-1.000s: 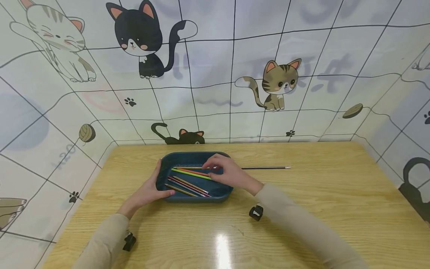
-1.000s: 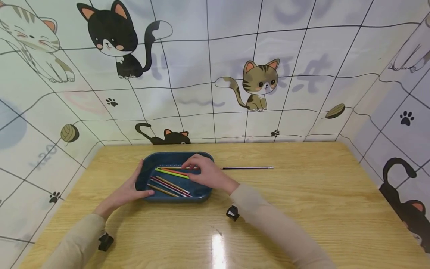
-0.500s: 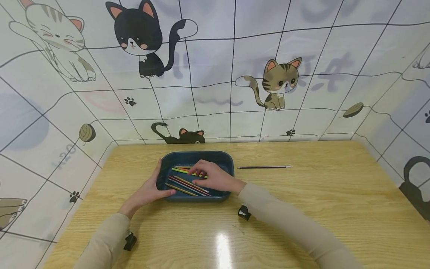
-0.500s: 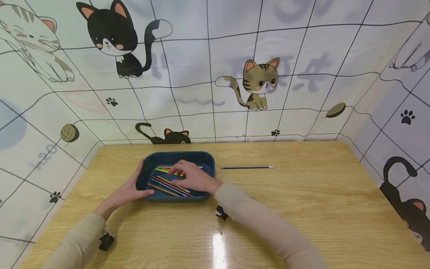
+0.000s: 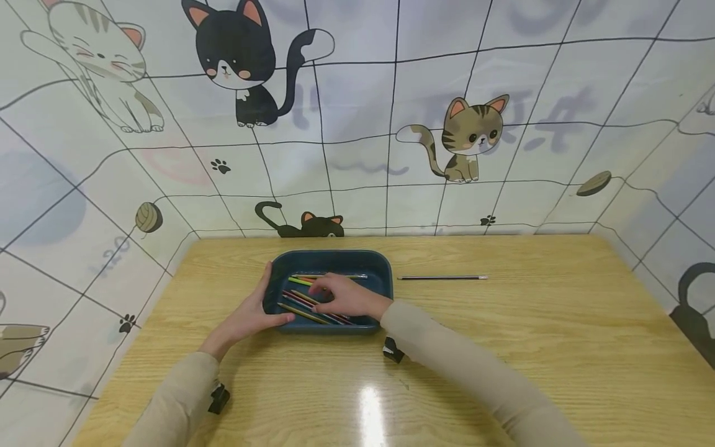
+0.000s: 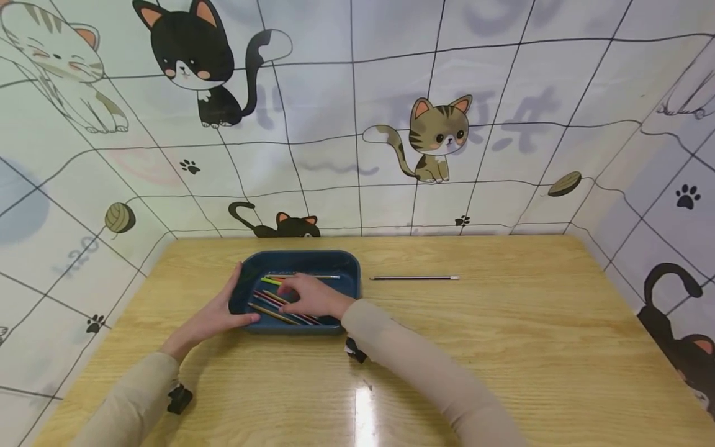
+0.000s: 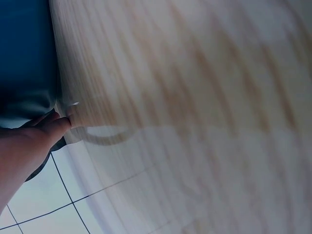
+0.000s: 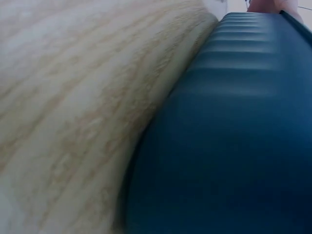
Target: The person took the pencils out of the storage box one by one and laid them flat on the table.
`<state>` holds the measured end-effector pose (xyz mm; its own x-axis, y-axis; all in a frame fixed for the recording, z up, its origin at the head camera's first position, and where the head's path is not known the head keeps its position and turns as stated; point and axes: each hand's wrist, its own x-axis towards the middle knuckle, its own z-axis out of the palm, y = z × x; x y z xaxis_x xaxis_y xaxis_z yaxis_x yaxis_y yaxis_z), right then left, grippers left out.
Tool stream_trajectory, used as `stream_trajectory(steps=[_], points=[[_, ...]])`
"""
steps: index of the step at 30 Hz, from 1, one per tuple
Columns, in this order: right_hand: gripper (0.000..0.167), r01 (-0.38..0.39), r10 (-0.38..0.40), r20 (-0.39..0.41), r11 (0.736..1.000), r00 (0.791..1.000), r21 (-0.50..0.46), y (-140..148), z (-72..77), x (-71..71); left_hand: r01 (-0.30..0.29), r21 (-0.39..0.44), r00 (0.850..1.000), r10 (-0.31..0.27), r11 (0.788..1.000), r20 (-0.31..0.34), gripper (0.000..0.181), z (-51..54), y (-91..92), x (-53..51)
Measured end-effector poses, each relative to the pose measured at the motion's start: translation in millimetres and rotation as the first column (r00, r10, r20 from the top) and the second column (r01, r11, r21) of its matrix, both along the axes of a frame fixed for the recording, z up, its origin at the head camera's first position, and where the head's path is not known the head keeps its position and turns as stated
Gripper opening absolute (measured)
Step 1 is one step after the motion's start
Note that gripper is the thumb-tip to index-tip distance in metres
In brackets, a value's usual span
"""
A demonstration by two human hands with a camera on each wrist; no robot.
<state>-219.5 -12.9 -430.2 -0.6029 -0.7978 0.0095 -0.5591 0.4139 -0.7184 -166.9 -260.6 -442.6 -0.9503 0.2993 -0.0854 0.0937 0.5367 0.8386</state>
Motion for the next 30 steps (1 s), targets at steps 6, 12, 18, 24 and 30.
stream_trajectory(steps=[6,12,18,24,30], points=[[0.034,0.000,-0.001,0.011,0.998,1.000,0.060,-2.7,0.3,-0.5,0.000,-0.001,1.000,0.000,1.000,-0.004,0.120,-0.4,0.7,-0.3],[0.037,0.006,-0.003,-0.033,0.994,0.999,0.113,-6.5,-3.8,-1.6,-0.001,0.013,1.000,0.001,1.000,0.002,0.120,1.2,0.8,0.6],[0.040,0.022,-0.021,-0.013,0.995,1.000,0.099,-7.8,-7.5,-2.5,0.003,0.017,1.000,-0.003,1.000,-0.002,0.120,1.6,0.0,1.3],[0.039,0.015,-0.019,0.066,0.999,0.998,0.051,-6.2,-7.0,-2.0,0.002,0.017,1.000,-0.002,1.000,0.005,0.120,0.7,0.1,1.1],[0.038,0.010,-0.015,0.144,0.999,0.989,0.033,-5.2,-9.6,-3.9,-0.006,0.006,1.000,0.006,1.000,0.015,0.119,-0.7,0.9,0.3]])
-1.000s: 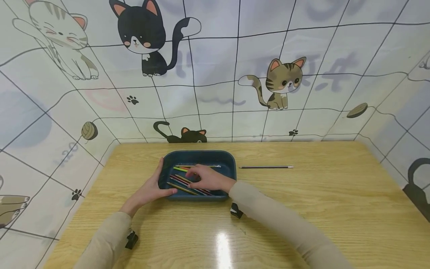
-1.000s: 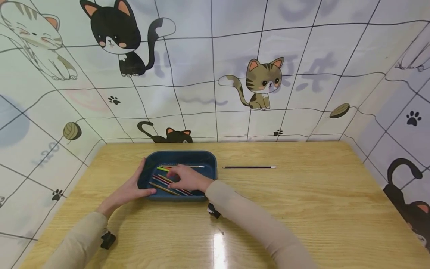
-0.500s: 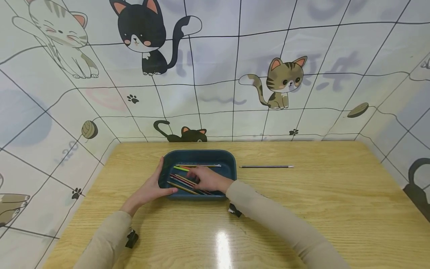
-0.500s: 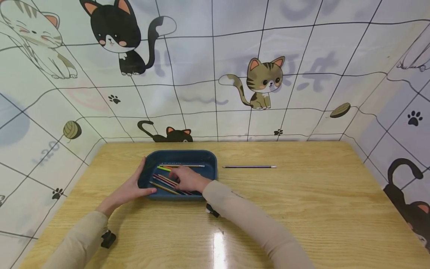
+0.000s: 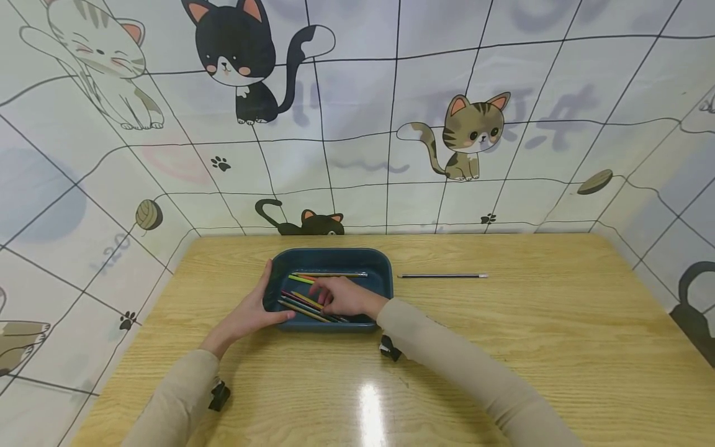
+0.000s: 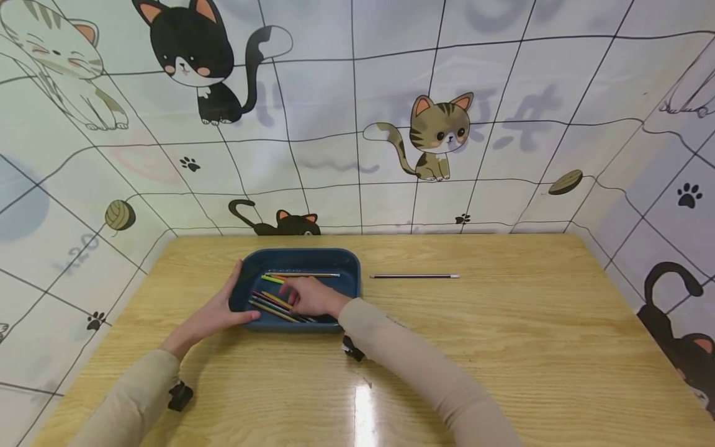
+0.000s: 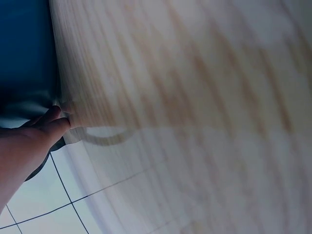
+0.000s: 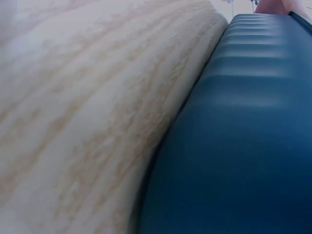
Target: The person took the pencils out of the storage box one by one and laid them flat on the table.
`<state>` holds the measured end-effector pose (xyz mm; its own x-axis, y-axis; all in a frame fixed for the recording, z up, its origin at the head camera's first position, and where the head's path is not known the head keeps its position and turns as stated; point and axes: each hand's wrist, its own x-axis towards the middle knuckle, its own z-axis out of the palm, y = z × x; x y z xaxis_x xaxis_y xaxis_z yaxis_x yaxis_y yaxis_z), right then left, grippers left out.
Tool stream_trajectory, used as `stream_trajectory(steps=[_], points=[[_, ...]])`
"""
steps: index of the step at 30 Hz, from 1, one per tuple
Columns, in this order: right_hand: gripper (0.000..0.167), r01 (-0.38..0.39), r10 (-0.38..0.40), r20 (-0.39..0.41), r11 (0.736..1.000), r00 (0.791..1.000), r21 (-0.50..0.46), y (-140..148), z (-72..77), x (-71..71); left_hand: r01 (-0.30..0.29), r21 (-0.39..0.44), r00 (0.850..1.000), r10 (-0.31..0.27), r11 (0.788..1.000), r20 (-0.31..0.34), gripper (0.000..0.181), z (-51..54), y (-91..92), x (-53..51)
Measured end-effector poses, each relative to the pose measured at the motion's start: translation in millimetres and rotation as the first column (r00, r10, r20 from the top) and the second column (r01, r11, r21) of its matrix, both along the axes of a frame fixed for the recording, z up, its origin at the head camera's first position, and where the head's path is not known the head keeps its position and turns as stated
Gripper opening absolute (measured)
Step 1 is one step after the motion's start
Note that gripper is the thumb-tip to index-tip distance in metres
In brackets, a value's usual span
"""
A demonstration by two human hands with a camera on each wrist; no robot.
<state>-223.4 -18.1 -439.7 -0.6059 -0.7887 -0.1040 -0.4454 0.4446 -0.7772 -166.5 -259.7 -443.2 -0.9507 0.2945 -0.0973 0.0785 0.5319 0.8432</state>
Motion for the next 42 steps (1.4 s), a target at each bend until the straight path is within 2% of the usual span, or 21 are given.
stream_trajectory(steps=[10,17,23,31,36,42], points=[[0.030,0.035,-0.031,0.060,0.996,0.998,-0.077,3.5,5.9,-3.0,0.001,-0.013,1.000,-0.001,1.000,-0.014,0.119,3.4,0.4,-3.2],[0.029,0.061,-0.059,0.023,0.992,0.998,-0.109,7.9,11.9,-2.9,0.002,-0.013,1.000,-0.002,1.000,-0.012,0.118,6.1,0.9,-5.0],[0.028,0.061,-0.062,-0.004,0.984,0.998,-0.165,15.4,16.8,-3.3,-0.003,-0.012,1.000,0.003,1.000,-0.031,0.120,4.7,0.5,-1.9],[0.028,0.066,-0.077,-0.042,0.972,0.996,-0.228,48.1,38.8,-2.4,-0.012,0.009,1.000,0.012,1.000,-0.015,0.120,0.5,2.3,-1.8],[0.027,0.078,-0.093,-0.048,0.965,0.994,-0.251,71.5,52.5,-2.3,-0.008,-0.010,1.000,0.008,1.000,-0.023,0.120,0.4,1.7,-2.8],[0.027,0.092,-0.115,-0.082,0.966,0.990,-0.240,106.1,59.2,-0.3,-0.014,-0.029,1.000,0.013,0.999,-0.028,0.120,0.8,1.7,0.0]])
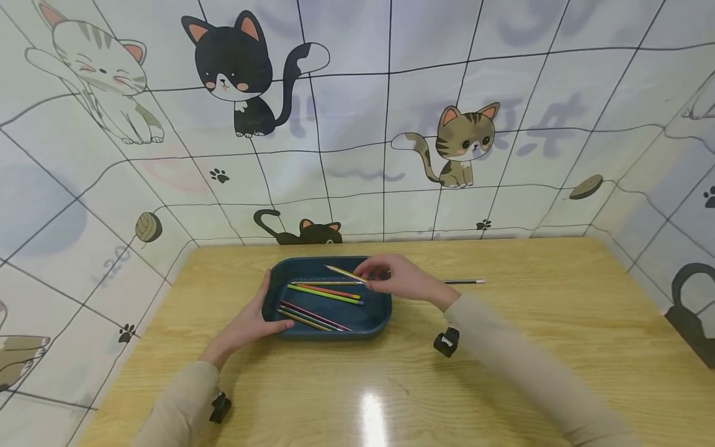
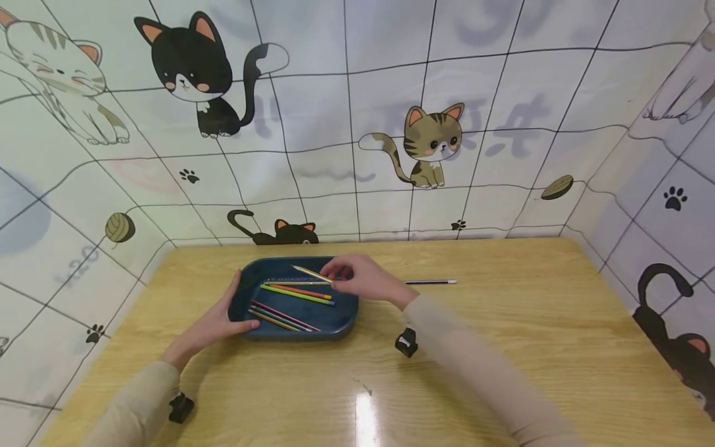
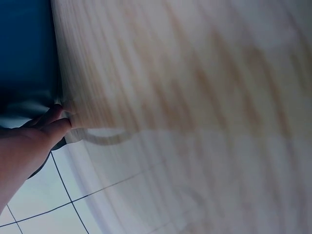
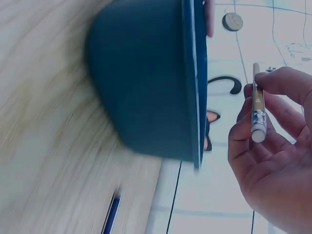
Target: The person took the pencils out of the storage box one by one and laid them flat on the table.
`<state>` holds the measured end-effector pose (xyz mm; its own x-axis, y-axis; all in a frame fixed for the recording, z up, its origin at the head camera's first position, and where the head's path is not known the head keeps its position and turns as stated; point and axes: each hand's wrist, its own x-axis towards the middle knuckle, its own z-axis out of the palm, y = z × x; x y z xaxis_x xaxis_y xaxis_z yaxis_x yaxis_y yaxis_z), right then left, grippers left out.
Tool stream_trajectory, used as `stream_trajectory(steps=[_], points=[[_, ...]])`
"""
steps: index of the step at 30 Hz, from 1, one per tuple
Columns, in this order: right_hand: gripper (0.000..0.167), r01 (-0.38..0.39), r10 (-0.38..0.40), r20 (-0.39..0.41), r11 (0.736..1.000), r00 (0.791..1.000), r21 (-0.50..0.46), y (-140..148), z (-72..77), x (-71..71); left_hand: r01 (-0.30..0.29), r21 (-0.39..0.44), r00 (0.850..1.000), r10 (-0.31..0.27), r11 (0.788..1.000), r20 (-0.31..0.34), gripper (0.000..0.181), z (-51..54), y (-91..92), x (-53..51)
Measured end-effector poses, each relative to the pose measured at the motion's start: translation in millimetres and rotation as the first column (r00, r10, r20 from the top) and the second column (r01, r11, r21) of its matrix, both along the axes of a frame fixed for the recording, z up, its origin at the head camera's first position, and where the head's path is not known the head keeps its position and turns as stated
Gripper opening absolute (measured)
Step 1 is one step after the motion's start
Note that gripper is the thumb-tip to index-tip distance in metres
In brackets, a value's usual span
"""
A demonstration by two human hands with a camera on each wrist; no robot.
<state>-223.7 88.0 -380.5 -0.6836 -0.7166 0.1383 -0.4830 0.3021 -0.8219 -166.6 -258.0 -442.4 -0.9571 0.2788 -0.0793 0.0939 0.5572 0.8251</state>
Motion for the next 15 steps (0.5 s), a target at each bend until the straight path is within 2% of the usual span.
stream_trajectory(steps=[8,15], points=[[0.026,0.041,-0.042,0.007,0.998,0.999,0.057,48.2,-8.5,1.5,-0.001,0.005,1.000,0.001,1.000,0.003,0.120,-2.4,-2.4,0.6],[0.026,0.079,-0.081,0.024,0.994,0.996,0.069,84.9,-18.3,2.0,0.000,0.005,1.000,0.000,1.000,-0.001,0.119,0.9,-1.1,2.4]])
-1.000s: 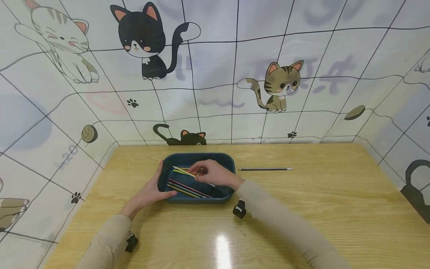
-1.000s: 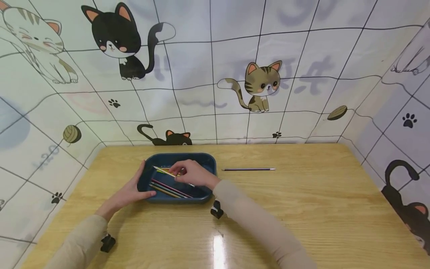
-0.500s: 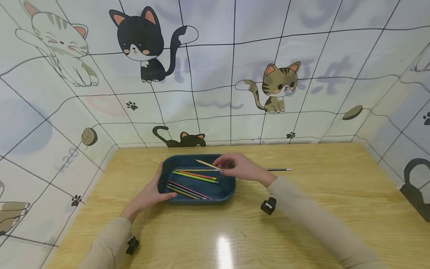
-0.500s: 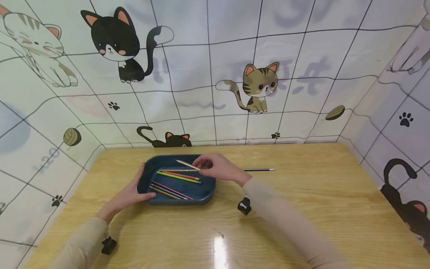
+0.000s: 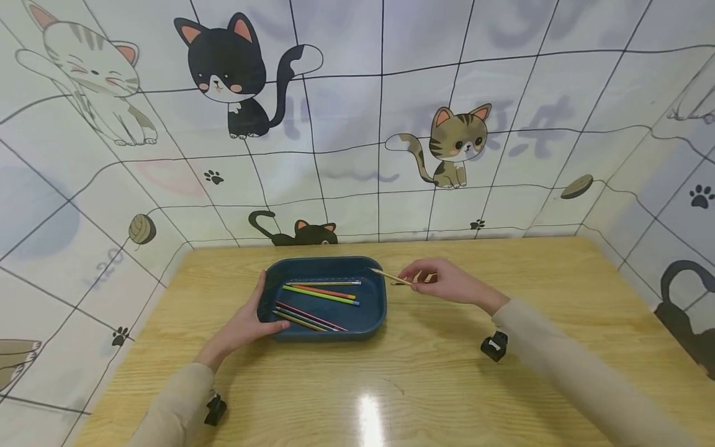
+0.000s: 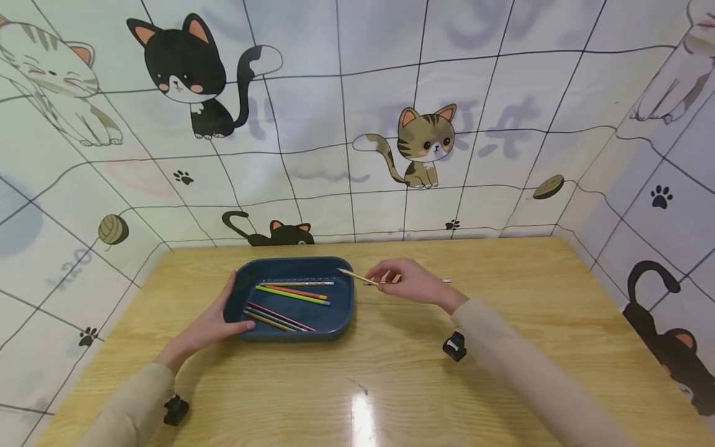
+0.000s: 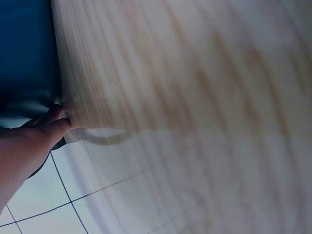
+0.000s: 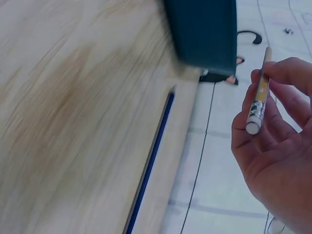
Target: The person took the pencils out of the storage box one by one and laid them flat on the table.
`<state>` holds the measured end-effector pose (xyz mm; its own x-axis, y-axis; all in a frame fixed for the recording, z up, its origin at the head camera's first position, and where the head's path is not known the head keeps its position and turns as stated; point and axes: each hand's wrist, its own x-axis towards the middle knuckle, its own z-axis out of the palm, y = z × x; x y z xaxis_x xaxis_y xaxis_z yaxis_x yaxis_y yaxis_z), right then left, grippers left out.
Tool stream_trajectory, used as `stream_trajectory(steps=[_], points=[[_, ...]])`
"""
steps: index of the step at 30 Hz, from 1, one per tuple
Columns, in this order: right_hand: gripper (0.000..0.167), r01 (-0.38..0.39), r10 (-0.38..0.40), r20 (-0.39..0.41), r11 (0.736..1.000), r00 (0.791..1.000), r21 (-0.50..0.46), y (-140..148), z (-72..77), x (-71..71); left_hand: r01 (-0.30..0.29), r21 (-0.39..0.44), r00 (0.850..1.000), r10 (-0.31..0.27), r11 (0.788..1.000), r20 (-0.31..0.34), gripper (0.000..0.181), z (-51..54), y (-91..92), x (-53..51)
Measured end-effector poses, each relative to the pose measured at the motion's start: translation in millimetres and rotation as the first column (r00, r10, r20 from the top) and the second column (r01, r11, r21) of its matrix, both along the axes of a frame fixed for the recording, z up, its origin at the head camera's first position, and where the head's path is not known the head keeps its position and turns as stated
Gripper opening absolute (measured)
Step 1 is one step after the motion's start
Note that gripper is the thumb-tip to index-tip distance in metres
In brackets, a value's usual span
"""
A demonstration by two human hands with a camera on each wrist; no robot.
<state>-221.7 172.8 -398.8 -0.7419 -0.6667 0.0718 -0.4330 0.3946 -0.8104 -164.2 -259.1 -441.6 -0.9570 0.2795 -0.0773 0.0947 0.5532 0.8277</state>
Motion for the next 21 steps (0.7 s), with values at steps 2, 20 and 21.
stream_trajectory(steps=[2,20,21], points=[[0.025,0.011,-0.011,0.011,1.000,1.000,-0.004,9.0,-4.2,-1.3,0.002,-0.003,1.000,-0.002,1.000,-0.009,0.119,1.2,-0.5,1.0],[0.027,0.029,-0.018,-0.083,0.989,0.996,0.142,42.7,-36.8,-1.1,-0.004,-0.005,1.000,0.004,1.000,0.013,0.119,-1.4,-0.2,0.7],[0.027,0.030,-0.016,-0.096,0.988,0.995,0.150,43.1,-37.3,-1.9,-0.002,-0.010,1.000,0.002,1.000,0.010,0.119,-1.2,-0.2,-0.2]])
